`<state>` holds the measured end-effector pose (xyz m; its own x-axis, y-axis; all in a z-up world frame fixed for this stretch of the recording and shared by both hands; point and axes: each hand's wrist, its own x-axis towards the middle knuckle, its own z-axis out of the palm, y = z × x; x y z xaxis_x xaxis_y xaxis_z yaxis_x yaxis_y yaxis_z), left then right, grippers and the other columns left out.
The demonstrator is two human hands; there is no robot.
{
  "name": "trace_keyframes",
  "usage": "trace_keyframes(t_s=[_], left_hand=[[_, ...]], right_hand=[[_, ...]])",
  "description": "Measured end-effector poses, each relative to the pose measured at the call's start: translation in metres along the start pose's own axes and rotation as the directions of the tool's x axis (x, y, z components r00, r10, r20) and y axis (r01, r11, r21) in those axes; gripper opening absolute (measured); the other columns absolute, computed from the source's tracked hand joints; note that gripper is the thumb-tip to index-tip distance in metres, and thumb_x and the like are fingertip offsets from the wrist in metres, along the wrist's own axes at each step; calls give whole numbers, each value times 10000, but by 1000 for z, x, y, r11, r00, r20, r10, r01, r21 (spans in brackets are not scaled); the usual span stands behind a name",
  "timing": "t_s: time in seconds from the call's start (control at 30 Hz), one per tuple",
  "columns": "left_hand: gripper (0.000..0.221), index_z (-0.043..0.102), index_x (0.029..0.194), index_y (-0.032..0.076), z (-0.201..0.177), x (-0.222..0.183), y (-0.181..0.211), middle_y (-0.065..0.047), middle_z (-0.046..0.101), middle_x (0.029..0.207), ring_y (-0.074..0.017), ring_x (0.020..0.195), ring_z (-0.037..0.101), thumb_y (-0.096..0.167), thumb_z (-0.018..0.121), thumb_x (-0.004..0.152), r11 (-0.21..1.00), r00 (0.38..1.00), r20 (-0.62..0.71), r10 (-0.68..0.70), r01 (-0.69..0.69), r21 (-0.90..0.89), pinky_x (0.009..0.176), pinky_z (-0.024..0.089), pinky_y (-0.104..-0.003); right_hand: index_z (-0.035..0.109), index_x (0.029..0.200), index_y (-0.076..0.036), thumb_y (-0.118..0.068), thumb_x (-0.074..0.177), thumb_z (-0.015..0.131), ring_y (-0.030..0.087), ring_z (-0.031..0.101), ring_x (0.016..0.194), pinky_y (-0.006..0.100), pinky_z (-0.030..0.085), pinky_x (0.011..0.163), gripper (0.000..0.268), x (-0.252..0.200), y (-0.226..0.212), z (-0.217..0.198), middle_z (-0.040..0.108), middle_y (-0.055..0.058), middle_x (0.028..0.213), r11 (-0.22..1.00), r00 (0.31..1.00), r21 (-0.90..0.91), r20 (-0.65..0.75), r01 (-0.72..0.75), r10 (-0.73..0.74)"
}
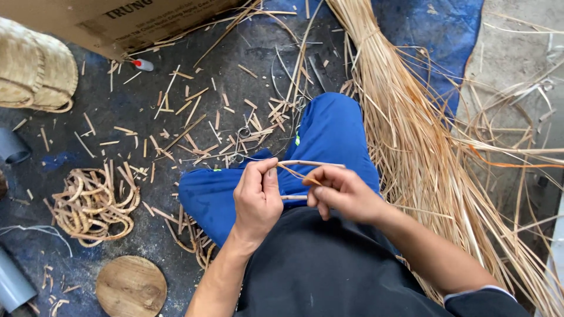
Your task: The person sits on the floor and wraps thin rattan strips tightly around a thicker rattan stick, binding it into a curved handle shape. They trim the strip ends with scissors, gather the finished U-shaped handles, and place them into a cardboard box.
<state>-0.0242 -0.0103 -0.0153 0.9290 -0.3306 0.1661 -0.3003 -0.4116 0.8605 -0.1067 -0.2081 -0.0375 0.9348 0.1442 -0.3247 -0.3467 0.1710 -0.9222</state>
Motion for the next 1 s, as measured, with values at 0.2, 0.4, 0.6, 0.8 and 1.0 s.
trace_keyframes(t_s=[0.2, 0.4, 0.6, 0.8, 1.0], left_hand=[[105, 639, 1123, -17, 2, -7, -4, -160, 683, 1002, -300, 889, 715, -1, 600, 1026, 990, 990, -55, 132, -128, 59, 757, 578, -368], [139, 604, 1153, -28, 15, -13, -10, -168, 669, 995, -325, 868, 695, 15, 609, 1021, 978, 979, -27, 201, -198, 70, 750, 565, -392], [98, 630, 1138, 11, 3, -15, -5, -91, 644, 920, -162, 751, 626, 9, 609, 1042, 992, 998, -26, 60, -62, -112, 649, 513, -280], [122, 662, 1150, 8, -3, -22, -13, 18, 598, 846, -14, 690, 468, 40, 604, 1048, 881, 976, 89, -197, 216, -422, 590, 400, -189], [144, 660, 1166, 4, -10, -15, -9, 21, 617, 875, -10, 723, 491, 53, 595, 1048, 802, 961, 164, -223, 277, -529, 628, 415, -176]], right_hand=[[709, 1189, 52, -94, 1051, 540, 82, 564, 660, 243, 485, 616, 263, -29, 28, 12, 697, 52, 814, 979, 1000, 202, -8, 1, 1], [685, 1161, 25, -44, 994, 623, 142, 725, 672, 304, 581, 623, 191, -30, -12, 38, 723, 45, 780, 838, 910, -358, 118, 413, -398], [661, 1163, 13, -25, 949, 647, 209, 729, 688, 334, 567, 636, 218, -33, -11, 31, 720, 61, 791, 759, 876, -439, 219, 481, -429], [687, 1164, -18, -81, 976, 639, 180, 735, 716, 323, 583, 645, 205, -33, -16, 14, 731, 62, 808, 821, 942, -467, 217, 329, -255], [703, 1161, -24, -177, 1068, 565, 93, 629, 768, 259, 507, 679, 226, -1, 41, -20, 693, 10, 839, 992, 931, -68, 344, -106, 123]])
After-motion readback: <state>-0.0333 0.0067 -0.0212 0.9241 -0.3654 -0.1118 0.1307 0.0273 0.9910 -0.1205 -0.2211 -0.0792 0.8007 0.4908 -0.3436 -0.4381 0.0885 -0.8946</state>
